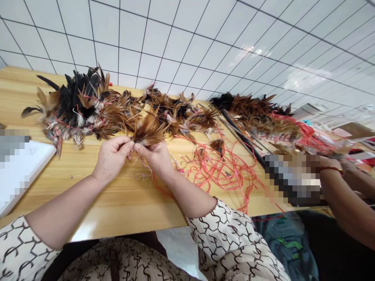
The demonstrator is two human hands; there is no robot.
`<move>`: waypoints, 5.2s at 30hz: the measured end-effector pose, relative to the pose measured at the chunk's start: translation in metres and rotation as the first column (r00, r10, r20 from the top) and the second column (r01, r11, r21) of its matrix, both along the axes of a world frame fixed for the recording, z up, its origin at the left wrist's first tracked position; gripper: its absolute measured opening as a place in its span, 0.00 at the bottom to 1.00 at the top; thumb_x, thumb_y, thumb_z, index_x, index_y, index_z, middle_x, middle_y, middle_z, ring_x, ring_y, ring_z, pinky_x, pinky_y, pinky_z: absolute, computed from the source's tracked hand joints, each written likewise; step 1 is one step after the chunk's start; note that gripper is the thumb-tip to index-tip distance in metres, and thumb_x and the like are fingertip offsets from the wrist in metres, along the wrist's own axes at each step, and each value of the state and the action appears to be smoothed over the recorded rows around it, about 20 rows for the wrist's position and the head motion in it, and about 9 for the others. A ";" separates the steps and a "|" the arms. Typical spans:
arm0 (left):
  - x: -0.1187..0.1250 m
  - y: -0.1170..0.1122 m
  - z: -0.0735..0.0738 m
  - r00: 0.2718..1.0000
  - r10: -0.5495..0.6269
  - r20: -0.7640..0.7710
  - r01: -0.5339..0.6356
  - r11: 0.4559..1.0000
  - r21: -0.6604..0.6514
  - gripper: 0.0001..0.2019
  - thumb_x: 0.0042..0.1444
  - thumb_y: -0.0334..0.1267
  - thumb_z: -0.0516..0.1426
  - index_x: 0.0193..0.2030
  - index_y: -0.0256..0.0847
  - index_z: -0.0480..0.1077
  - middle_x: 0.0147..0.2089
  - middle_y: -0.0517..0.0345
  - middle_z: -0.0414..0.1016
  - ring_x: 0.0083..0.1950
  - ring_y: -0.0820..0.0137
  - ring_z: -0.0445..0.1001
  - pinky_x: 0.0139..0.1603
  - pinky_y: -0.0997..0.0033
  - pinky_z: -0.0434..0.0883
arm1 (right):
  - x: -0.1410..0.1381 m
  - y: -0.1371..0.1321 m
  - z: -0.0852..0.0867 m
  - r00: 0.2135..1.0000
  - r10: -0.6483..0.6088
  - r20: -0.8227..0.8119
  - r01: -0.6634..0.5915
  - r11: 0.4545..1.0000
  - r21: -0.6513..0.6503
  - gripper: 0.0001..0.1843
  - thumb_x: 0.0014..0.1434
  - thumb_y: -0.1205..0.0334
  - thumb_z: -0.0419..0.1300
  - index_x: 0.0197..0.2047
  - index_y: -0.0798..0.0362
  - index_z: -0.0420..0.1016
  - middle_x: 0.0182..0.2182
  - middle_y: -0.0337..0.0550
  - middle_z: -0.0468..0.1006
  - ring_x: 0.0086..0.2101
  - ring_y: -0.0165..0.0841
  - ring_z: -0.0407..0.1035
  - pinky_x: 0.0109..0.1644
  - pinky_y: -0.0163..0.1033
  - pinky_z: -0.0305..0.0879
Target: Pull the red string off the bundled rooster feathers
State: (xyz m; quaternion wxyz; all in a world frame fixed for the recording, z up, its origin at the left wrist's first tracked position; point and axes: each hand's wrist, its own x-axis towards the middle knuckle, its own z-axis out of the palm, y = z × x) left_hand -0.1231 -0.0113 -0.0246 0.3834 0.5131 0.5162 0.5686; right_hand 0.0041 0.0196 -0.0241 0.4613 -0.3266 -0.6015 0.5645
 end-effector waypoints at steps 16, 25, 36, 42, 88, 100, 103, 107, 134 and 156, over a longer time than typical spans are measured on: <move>-0.003 0.003 0.004 0.898 -0.184 0.400 0.285 0.936 -0.209 0.10 0.36 0.41 0.65 0.20 0.37 0.71 0.19 0.58 0.71 0.20 0.76 0.66 0.23 0.73 0.67 | 0.013 -0.003 0.004 0.961 -0.139 0.240 0.093 0.977 0.193 0.18 0.47 0.46 0.66 0.23 0.53 0.72 0.23 0.41 0.74 0.27 0.32 0.67 0.36 0.39 0.67; -0.010 0.005 0.008 0.868 -0.253 0.428 0.387 0.884 -0.263 0.12 0.29 0.37 0.69 0.15 0.37 0.69 0.16 0.60 0.70 0.16 0.79 0.61 0.19 0.75 0.63 | 0.015 0.000 0.008 0.965 -0.100 0.242 0.049 0.977 0.205 0.20 0.43 0.44 0.68 0.23 0.53 0.71 0.23 0.40 0.74 0.26 0.31 0.66 0.35 0.38 0.66; -0.016 0.004 0.009 0.791 -0.401 0.462 0.576 0.742 -0.343 0.11 0.28 0.36 0.68 0.15 0.38 0.69 0.15 0.58 0.69 0.15 0.79 0.59 0.17 0.75 0.59 | 0.023 0.003 0.022 0.940 0.172 0.294 -0.239 0.948 0.209 0.19 0.44 0.47 0.67 0.19 0.53 0.70 0.19 0.38 0.72 0.24 0.28 0.65 0.32 0.35 0.67; -0.006 0.003 0.003 0.911 -0.328 0.251 0.385 0.895 -0.225 0.13 0.37 0.45 0.66 0.20 0.38 0.72 0.18 0.60 0.70 0.19 0.76 0.63 0.22 0.73 0.65 | 0.018 0.003 0.018 0.972 0.036 0.234 -0.077 0.982 0.170 0.21 0.41 0.44 0.67 0.18 0.53 0.67 0.18 0.35 0.67 0.22 0.27 0.60 0.32 0.36 0.67; -0.016 0.013 0.002 0.976 0.086 -0.198 -0.119 0.979 -0.164 0.11 0.46 0.33 0.55 0.15 0.39 0.67 0.15 0.63 0.66 0.20 0.75 0.60 0.25 0.74 0.58 | 0.044 0.041 0.020 0.957 -0.277 -0.089 0.282 0.958 0.047 0.16 0.43 0.55 0.68 0.23 0.53 0.65 0.15 0.30 0.64 0.18 0.21 0.54 0.22 0.31 0.51; -0.012 0.011 0.018 0.961 0.197 0.196 -0.130 0.941 -0.311 0.11 0.49 0.26 0.55 0.17 0.34 0.69 0.15 0.60 0.68 0.17 0.78 0.61 0.22 0.77 0.60 | 0.047 0.024 0.030 0.550 -0.013 0.835 -0.174 0.976 0.130 0.06 0.44 0.67 0.65 0.22 0.58 0.71 0.17 0.32 0.68 0.21 0.22 0.59 0.27 0.31 0.53; -0.010 0.009 0.020 0.956 0.172 0.236 -0.092 0.944 -0.315 0.12 0.51 0.23 0.54 0.18 0.33 0.69 0.15 0.60 0.69 0.18 0.79 0.63 0.23 0.77 0.60 | 0.040 0.022 0.027 0.411 -0.046 0.910 -0.199 0.970 0.138 0.04 0.46 0.69 0.64 0.23 0.57 0.72 0.18 0.33 0.68 0.21 0.23 0.59 0.27 0.31 0.52; -0.009 0.008 0.020 0.951 0.161 0.263 -0.066 0.940 -0.336 0.13 0.52 0.22 0.54 0.19 0.32 0.70 0.16 0.60 0.70 0.19 0.80 0.65 0.25 0.78 0.61 | 0.037 0.022 0.023 0.308 -0.110 0.945 -0.209 0.961 0.180 0.07 0.47 0.74 0.59 0.21 0.56 0.71 0.19 0.36 0.69 0.23 0.25 0.60 0.29 0.32 0.53; 0.011 0.000 0.008 0.915 -0.144 0.377 0.291 0.882 -0.370 0.11 0.50 0.31 0.59 0.18 0.36 0.67 0.15 0.61 0.67 0.12 0.81 0.56 0.15 0.79 0.54 | 0.030 0.010 0.022 0.774 -0.362 0.520 0.119 0.889 0.442 0.09 0.46 0.69 0.58 0.19 0.53 0.63 0.18 0.34 0.65 0.23 0.26 0.58 0.29 0.34 0.57; 0.012 -0.003 0.020 0.883 0.039 0.468 0.172 0.900 -0.400 0.09 0.53 0.28 0.56 0.22 0.34 0.69 0.17 0.62 0.68 0.12 0.82 0.55 0.15 0.79 0.55 | 0.027 0.002 0.017 0.791 -0.289 0.539 0.009 0.887 0.461 0.11 0.50 0.63 0.59 0.20 0.53 0.64 0.16 0.33 0.62 0.21 0.24 0.55 0.26 0.32 0.52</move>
